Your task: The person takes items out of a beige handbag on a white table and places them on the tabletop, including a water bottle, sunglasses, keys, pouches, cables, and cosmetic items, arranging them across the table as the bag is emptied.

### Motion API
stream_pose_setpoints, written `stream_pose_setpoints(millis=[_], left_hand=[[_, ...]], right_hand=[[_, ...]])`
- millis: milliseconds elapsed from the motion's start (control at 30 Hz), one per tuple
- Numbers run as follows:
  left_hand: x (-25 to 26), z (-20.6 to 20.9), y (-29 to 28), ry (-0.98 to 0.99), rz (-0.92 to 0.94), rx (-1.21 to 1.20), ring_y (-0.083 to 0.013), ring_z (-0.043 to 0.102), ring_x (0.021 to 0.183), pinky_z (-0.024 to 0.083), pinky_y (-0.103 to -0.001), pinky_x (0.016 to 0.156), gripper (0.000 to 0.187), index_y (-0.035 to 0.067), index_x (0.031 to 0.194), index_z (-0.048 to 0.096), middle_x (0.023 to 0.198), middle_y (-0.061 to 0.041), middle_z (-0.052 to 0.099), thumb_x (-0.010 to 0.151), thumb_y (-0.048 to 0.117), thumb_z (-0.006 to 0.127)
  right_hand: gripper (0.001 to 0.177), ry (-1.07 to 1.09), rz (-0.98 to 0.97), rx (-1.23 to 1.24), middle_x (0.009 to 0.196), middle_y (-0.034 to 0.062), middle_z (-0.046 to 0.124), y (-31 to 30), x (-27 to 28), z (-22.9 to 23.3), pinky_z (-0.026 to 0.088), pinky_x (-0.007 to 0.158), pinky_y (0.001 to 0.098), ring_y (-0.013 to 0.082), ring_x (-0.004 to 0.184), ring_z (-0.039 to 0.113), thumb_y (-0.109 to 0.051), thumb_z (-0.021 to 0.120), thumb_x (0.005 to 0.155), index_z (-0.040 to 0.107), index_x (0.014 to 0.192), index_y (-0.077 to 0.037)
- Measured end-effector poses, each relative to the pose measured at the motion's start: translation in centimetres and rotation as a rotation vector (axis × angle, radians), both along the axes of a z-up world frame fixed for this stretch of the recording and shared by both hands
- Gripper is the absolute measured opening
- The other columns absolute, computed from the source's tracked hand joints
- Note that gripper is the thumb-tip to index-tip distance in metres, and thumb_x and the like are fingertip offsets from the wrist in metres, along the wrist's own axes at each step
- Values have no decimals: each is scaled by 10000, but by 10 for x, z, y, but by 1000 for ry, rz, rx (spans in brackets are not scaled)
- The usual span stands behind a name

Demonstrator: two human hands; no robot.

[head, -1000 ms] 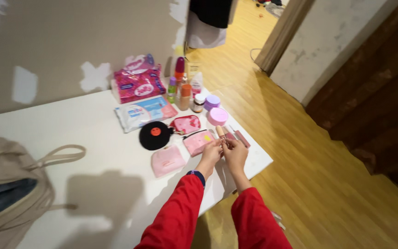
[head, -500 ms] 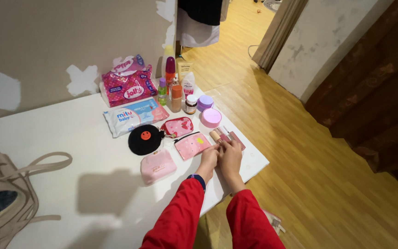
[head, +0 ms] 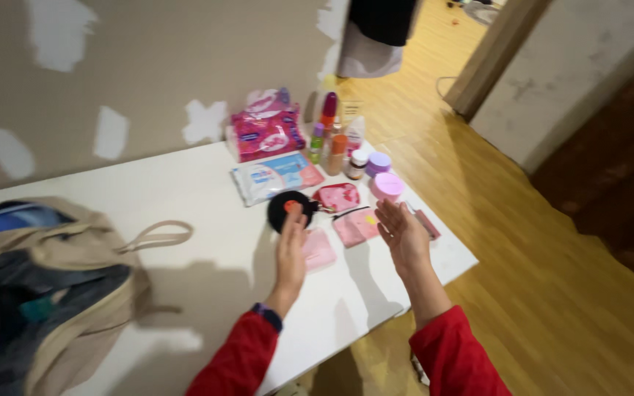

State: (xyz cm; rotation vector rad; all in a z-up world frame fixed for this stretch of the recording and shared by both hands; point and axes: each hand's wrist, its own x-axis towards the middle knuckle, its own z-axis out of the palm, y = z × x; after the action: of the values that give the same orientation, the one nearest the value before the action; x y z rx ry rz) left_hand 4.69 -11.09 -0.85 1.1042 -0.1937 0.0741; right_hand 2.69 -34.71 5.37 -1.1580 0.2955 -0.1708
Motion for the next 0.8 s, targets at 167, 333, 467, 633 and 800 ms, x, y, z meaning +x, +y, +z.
stream_pose_setpoints(millis=[167,333,467,633,800], left_hand=[[-22,55,129,-81,155,107,-258,297,1552,251,-394,1246,621,36,1604,265,1680,-117,301,1094,392,257],[-53,76,230,-76,302,208,-254,363,1511,286,-387,1235,592,21,1545,355,1616,-137,392,1094,390,249],[-80,74,299,-99,458,321,-263,671,1140,497,-394,981,496,-17,1230,654,1212,-169,713,1116,357,348],[-126,84,389,-28,798,811,-275,753,786,573,-381,713,326,7,930,732,878,-145,773,1040,262,563],[-151,80,458,20,946,1190,-384,714,884,559,-435,759,176,33,1021,748,1026,-170,742,898,59,625]], right_hand=[[708,5,230,128,1565,68,508,110,2,21,278,1199,383,221,1465,436,-540,359,1026,428,1535,-53],[714,-4,365,120,1560,67,511,199,4,35,260,1204,382,215,1478,421,-537,380,1005,418,1548,-74],[622,-29,458,-4,1489,73,590,278,1,36,336,1182,369,214,1431,492,-471,423,1031,505,1482,-52],[408,-158,647,-263,1210,91,738,395,-19,29,498,1017,359,215,1164,655,-288,541,1034,704,1275,-2],[266,-599,921,-653,1069,104,797,507,-29,24,555,885,313,196,982,704,-116,605,992,745,1197,-21]])
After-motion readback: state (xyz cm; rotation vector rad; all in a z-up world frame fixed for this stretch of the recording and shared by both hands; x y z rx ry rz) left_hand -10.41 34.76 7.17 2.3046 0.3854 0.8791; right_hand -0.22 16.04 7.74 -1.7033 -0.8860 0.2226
